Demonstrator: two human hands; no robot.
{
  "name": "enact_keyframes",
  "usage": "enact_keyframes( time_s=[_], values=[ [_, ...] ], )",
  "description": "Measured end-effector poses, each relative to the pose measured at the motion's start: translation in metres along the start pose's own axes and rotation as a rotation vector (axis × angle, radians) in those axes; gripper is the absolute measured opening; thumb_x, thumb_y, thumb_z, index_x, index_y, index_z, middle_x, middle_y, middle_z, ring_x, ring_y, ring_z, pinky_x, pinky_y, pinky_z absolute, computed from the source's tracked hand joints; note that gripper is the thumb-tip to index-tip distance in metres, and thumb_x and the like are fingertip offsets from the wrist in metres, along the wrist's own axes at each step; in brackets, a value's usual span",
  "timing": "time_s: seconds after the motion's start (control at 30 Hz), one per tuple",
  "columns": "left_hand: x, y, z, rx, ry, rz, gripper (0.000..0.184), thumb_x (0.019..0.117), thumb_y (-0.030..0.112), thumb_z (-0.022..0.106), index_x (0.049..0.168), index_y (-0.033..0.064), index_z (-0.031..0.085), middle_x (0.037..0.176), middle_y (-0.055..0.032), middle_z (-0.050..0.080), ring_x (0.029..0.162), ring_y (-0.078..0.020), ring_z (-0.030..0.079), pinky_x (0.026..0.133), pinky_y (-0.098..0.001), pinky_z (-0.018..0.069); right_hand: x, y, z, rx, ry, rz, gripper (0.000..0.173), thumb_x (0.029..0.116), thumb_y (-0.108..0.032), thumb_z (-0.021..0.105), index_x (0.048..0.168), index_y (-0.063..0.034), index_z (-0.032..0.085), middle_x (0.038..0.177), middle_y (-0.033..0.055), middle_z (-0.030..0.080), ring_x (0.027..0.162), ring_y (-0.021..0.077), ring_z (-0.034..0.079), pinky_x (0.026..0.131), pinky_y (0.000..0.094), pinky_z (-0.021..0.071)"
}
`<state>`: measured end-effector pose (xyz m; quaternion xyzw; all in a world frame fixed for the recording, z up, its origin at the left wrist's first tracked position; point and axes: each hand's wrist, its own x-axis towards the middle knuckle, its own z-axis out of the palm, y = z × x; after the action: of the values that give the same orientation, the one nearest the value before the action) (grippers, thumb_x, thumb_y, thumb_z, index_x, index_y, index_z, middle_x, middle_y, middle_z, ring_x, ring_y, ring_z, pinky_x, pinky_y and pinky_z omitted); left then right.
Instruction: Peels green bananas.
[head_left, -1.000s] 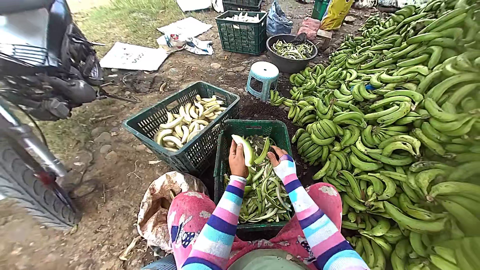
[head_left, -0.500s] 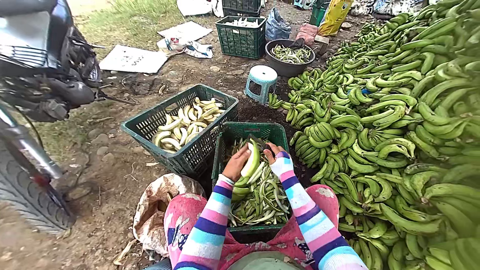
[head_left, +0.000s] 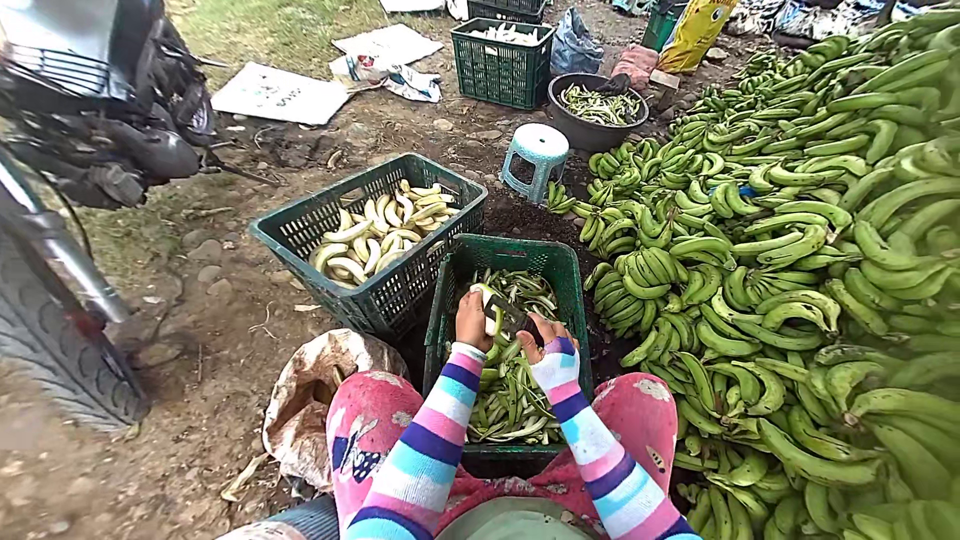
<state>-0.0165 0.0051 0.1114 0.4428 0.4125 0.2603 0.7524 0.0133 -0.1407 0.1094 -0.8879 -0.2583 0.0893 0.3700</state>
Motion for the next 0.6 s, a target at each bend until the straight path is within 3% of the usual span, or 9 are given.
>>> enact_keyframes(
  time_s=[0.07, 0.13, 0.2, 0.3, 0.37, 0.43, 0.5, 0.6],
  values=[
    [-0.008, 0.007, -0.01, 0.197, -0.295, 0.066, 0.044, 0.1117, 0.027, 0.037, 0.15, 0.0056, 0.043, 0.112, -0.0149, 0.065, 0.089, -0.0173, 0.065, 0.082, -0.0364, 0.0551, 0.026, 0.0, -0.016, 0.048, -0.123, 0.09, 0.049, 0.1046, -0.044, 0.054, 0.143, -0.0135, 0.062, 0.132, 0.0225, 0.066, 0.126, 0.0398, 0.06, 0.111, 0.0593, 0.0413],
    [-0.014, 0.016, -0.022, 0.382, -0.616, 0.095, 0.048, 0.1084, 0.024, 0.041, 0.152, 0.0054, 0.042, 0.119, -0.0122, 0.068, 0.096, -0.0129, 0.067, 0.089, -0.0336, 0.056, 0.053, 0.006, -0.027, 0.117, -0.204, 0.172, 0.048, 0.109, -0.039, 0.047, 0.144, -0.0098, 0.059, 0.137, 0.0206, 0.064, 0.132, 0.0361, 0.058, 0.114, 0.0577, 0.0396],
    [-0.014, 0.019, -0.027, 0.454, -0.728, 0.084, 0.05, 0.1079, 0.024, 0.041, 0.153, 0.0042, 0.041, 0.125, -0.0109, 0.066, 0.1, -0.0107, 0.067, 0.093, -0.0312, 0.0551, 0.062, 0.001, -0.041, 0.184, -0.245, 0.217, 0.047, 0.1114, -0.036, 0.043, 0.146, -0.0067, 0.056, 0.14, 0.021, 0.062, 0.135, 0.0336, 0.055, 0.117, 0.0536, 0.0361],
    [-0.009, 0.014, -0.026, 0.344, -0.454, 0.031, 0.045, 0.1127, 0.028, 0.033, 0.148, 0.0046, 0.048, 0.109, -0.0125, 0.068, 0.087, -0.0149, 0.065, 0.082, -0.0328, 0.0549, 0.048, 0.006, -0.032, 0.156, -0.185, 0.077, 0.046, 0.1073, -0.035, 0.052, 0.143, -0.0072, 0.059, 0.136, 0.0216, 0.064, 0.13, 0.0345, 0.059, 0.114, 0.0524, 0.0414],
    [-0.007, 0.013, -0.019, 0.142, -0.235, -0.088, 0.042, 0.1127, 0.034, 0.035, 0.132, 0.0047, 0.057, 0.091, -0.009, 0.065, 0.073, -0.0146, 0.062, 0.068, -0.0312, 0.0538, 0.025, 0.007, -0.02, 0.052, -0.187, -0.067, 0.052, 0.1016, -0.04, 0.06, 0.143, -0.0099, 0.061, 0.132, 0.0237, 0.065, 0.125, 0.0394, 0.06, 0.111, 0.0577, 0.0425],
    [-0.006, 0.011, -0.014, -0.061, -0.142, -0.187, 0.039, 0.1106, 0.038, 0.039, 0.117, 0.0053, 0.06, 0.081, -0.0069, 0.064, 0.065, -0.0136, 0.062, 0.059, -0.0288, 0.0537, 0.001, 0.013, -0.005, -0.041, -0.075, -0.217, 0.054, 0.0954, -0.05, 0.064, 0.137, -0.0146, 0.068, 0.12, 0.0231, 0.069, 0.114, 0.0425, 0.064, 0.102, 0.063, 0.0441],
    [-0.008, 0.008, -0.012, -0.124, -0.163, -0.201, 0.038, 0.1102, 0.038, 0.04, 0.12, 0.0071, 0.059, 0.083, -0.0068, 0.065, 0.067, -0.0137, 0.063, 0.06, -0.0286, 0.0537, -0.01, 0.019, 0.007, -0.059, 0.074, -0.29, 0.054, 0.0924, -0.052, 0.065, 0.13, -0.0142, 0.073, 0.112, 0.0234, 0.071, 0.106, 0.0451, 0.066, 0.096, 0.0653, 0.046],
    [-0.013, 0.005, -0.012, -0.01, -0.298, -0.111, 0.038, 0.1114, 0.032, 0.04, 0.138, 0.0098, 0.055, 0.091, -0.0059, 0.066, 0.072, -0.012, 0.063, 0.066, -0.0282, 0.0544, 0.003, 0.012, -0.005, -0.034, 0.056, -0.174, 0.052, 0.0947, -0.047, 0.066, 0.134, -0.0131, 0.07, 0.119, 0.0258, 0.069, 0.113, 0.0453, 0.063, 0.103, 0.0639, 0.0424]
  ],
)
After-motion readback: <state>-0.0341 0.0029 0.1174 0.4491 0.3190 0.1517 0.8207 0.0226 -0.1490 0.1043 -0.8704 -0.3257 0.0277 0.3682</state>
